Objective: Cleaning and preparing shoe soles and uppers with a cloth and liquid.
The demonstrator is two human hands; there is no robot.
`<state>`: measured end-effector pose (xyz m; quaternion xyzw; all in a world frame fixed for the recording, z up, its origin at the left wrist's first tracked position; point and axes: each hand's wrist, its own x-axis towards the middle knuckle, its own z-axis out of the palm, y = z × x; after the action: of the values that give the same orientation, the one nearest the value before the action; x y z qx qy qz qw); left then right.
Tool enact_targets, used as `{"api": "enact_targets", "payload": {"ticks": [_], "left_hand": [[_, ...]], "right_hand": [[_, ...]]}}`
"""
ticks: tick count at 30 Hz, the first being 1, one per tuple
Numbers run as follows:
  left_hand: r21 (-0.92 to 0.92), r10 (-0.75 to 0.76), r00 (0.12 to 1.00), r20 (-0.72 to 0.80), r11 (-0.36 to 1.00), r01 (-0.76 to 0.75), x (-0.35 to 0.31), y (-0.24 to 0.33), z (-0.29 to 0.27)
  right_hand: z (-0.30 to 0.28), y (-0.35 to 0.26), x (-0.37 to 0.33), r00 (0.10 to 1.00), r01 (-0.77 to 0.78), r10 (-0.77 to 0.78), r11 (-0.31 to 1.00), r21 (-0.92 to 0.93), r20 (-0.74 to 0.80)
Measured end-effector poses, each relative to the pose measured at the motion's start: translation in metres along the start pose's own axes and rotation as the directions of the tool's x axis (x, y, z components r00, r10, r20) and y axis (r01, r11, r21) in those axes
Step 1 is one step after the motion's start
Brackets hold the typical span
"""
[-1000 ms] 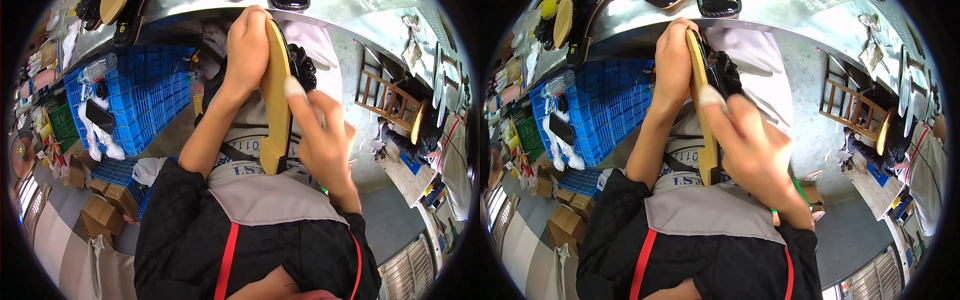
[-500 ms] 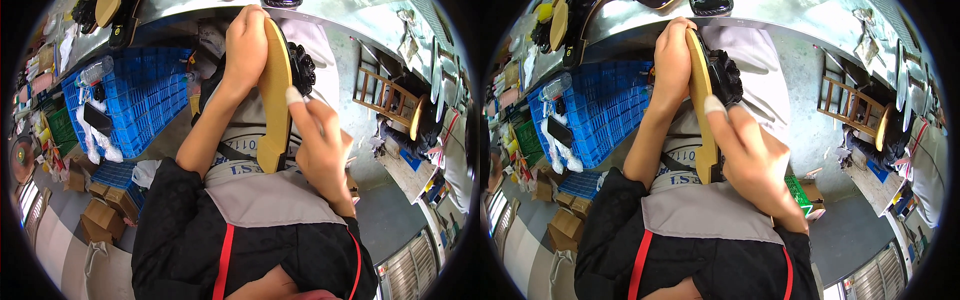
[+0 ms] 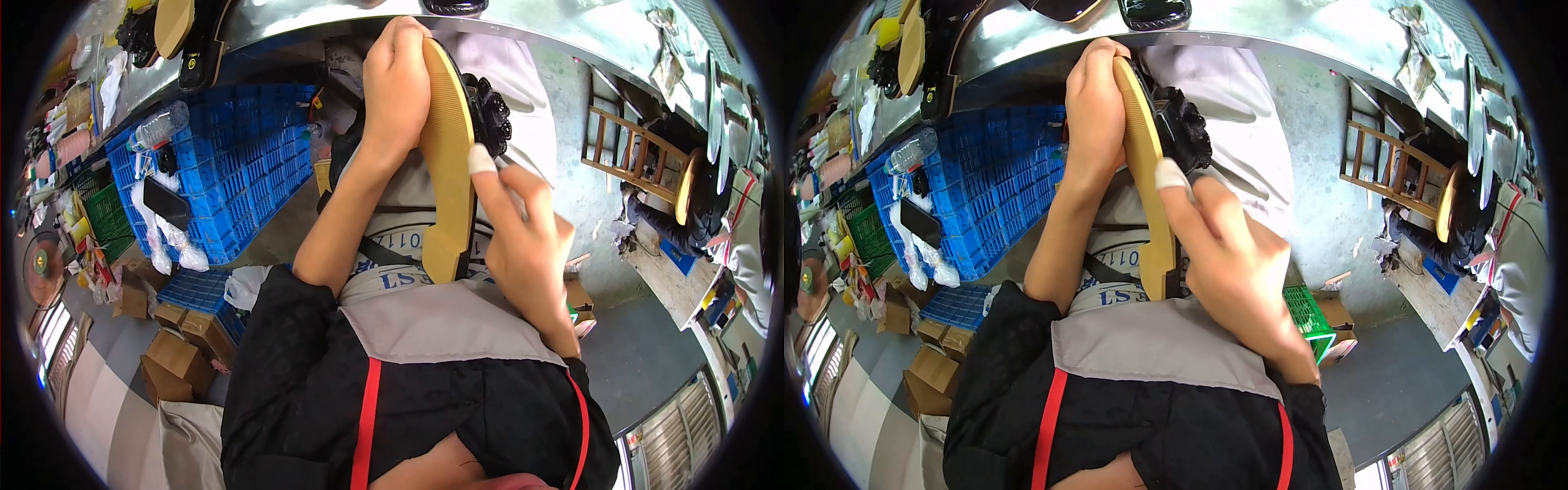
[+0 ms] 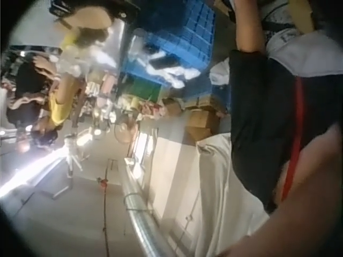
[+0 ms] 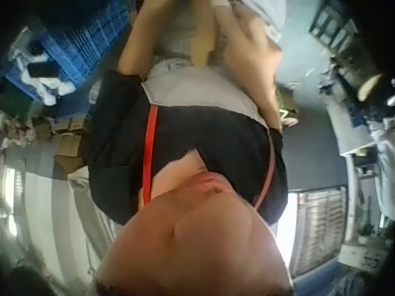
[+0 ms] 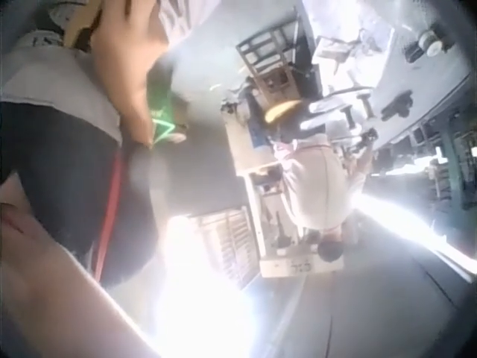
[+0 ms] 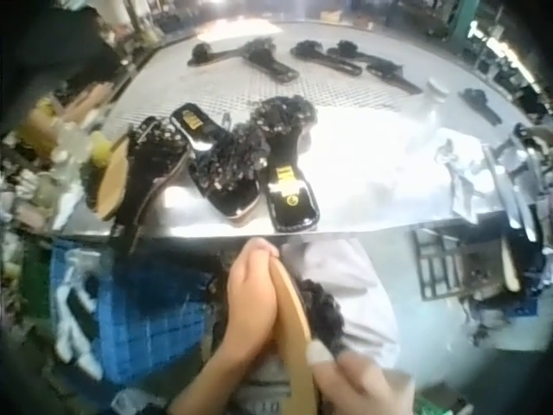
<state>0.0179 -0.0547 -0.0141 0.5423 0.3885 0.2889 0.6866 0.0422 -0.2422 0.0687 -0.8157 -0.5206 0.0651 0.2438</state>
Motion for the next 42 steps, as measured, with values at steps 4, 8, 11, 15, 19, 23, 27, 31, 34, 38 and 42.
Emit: {"api": "enact_targets", "payload": {"ticks": [4, 8, 11, 15, 19, 23, 27, 31, 34, 38, 42], "left_hand": [[0.077, 0.097, 0.995, 0.000, 0.992, -0.097, -0.003, 0.004, 0.004], [-0.002, -0.045, 0.999, 0.024, 0.999, 0.045, -0.002, 0.001, -0.002], [0.028, -0.015, 1.000, 0.001, 0.999, 0.015, -0.001, -0.001, 0.003], [0.012, -0.021, 1.000, 0.023, 1.000, 0.020, -0.002, -0.001, 0.004], [-0.020, -0.052, 0.999, 0.011, 0.998, 0.052, -0.001, -0.002, 0.003], [0.021, 0.026, 0.998, 0.051, 0.999, -0.027, -0.003, 0.007, 0.006], [0.006, -0.002, 0.998, 0.060, 1.000, 0.002, 0.000, 0.004, -0.002], [0.022, -0.024, 0.999, 0.035, 0.999, 0.024, -0.001, 0.005, 0.000], [0.112, 0.116, 0.988, 0.098, 0.986, -0.126, 0.001, 0.009, 0.001], [-0.108, -0.072, 0.997, 0.015, 0.991, 0.074, 0.003, -0.002, -0.009], [-0.096, -0.041, 0.997, 0.061, 0.994, 0.047, 0.001, -0.002, 0.002]], "right_hand": [[-0.002, 0.003, 0.016, 0.999, -0.006, 0.006, 1.000, 0.016, -0.040], [0.000, 0.004, 0.004, 1.000, -0.004, 0.005, 0.999, 0.033, -0.014], [-0.001, -0.002, 0.008, 0.998, -0.058, 0.057, 0.998, 0.038, 0.022], [-0.005, 0.002, 0.015, 0.993, -0.106, 0.104, 0.994, 0.024, 0.055], [-0.007, -0.003, 0.006, 0.989, -0.114, 0.108, 0.992, 0.056, 0.098], [0.000, 0.005, 0.042, 0.997, -0.082, 0.082, 0.996, 0.035, 0.003], [-0.004, -0.002, 0.027, 0.998, -0.050, 0.050, 0.999, 0.021, 0.025], [0.001, 0.001, 0.020, 1.000, -0.018, 0.018, 1.000, 0.021, -0.010], [-0.003, -0.002, 0.040, 0.995, -0.088, 0.088, 0.996, -0.008, 0.053], [-0.001, -0.008, 0.014, 0.998, -0.018, 0.014, 0.997, 0.076, 0.053], [-0.003, -0.006, 0.028, 0.996, -0.082, 0.079, 0.995, 0.062, 0.051]]}}
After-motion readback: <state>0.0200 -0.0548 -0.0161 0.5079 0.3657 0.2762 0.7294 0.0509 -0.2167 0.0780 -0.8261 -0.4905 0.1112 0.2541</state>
